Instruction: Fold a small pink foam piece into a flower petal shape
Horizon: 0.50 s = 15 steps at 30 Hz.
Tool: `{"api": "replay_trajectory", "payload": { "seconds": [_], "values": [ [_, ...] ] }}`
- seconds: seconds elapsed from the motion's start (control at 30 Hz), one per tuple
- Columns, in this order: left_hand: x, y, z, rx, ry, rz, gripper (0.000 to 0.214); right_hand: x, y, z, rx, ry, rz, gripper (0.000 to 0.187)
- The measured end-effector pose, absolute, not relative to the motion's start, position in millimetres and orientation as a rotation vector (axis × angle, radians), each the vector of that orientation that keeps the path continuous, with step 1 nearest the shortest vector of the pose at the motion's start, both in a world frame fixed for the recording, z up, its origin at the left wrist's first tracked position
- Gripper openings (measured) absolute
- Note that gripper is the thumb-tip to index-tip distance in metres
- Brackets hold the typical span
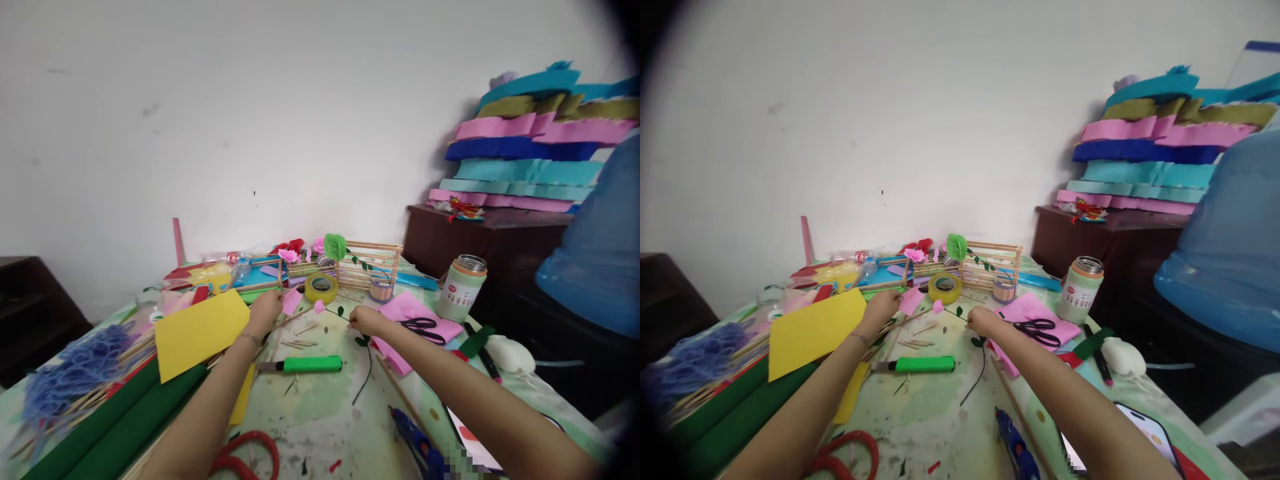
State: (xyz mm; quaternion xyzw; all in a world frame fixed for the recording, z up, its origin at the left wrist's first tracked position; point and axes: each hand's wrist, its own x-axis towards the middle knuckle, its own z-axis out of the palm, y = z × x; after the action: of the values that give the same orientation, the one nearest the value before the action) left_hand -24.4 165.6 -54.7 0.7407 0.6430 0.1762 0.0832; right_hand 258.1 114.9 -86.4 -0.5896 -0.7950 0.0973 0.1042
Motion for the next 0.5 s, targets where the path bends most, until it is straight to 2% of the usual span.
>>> {"api": "replay_trajectory", "payload": {
  "seconds": [0.1,0.27,0.33,0.5],
  "values": [
    [-35,124,-27,2.12,1.837,0.646,0.023,253,103,-78,-1.761,-2.329,0.272,0.027],
    [-33,33,5,2.051,1.456,0.794,0.033,262,67,-36,-1.719,-2.188,0.203,0.022],
    [-31,-6,10,1.873,1.196,0.844,0.033,276,33,-13,-1.658,-2.097,0.162,0.012],
    [-38,-99,-10,1.782,1.013,0.698,0.029,324,-103,22,-1.523,-1.765,0.02,0.026]
  ]
}}
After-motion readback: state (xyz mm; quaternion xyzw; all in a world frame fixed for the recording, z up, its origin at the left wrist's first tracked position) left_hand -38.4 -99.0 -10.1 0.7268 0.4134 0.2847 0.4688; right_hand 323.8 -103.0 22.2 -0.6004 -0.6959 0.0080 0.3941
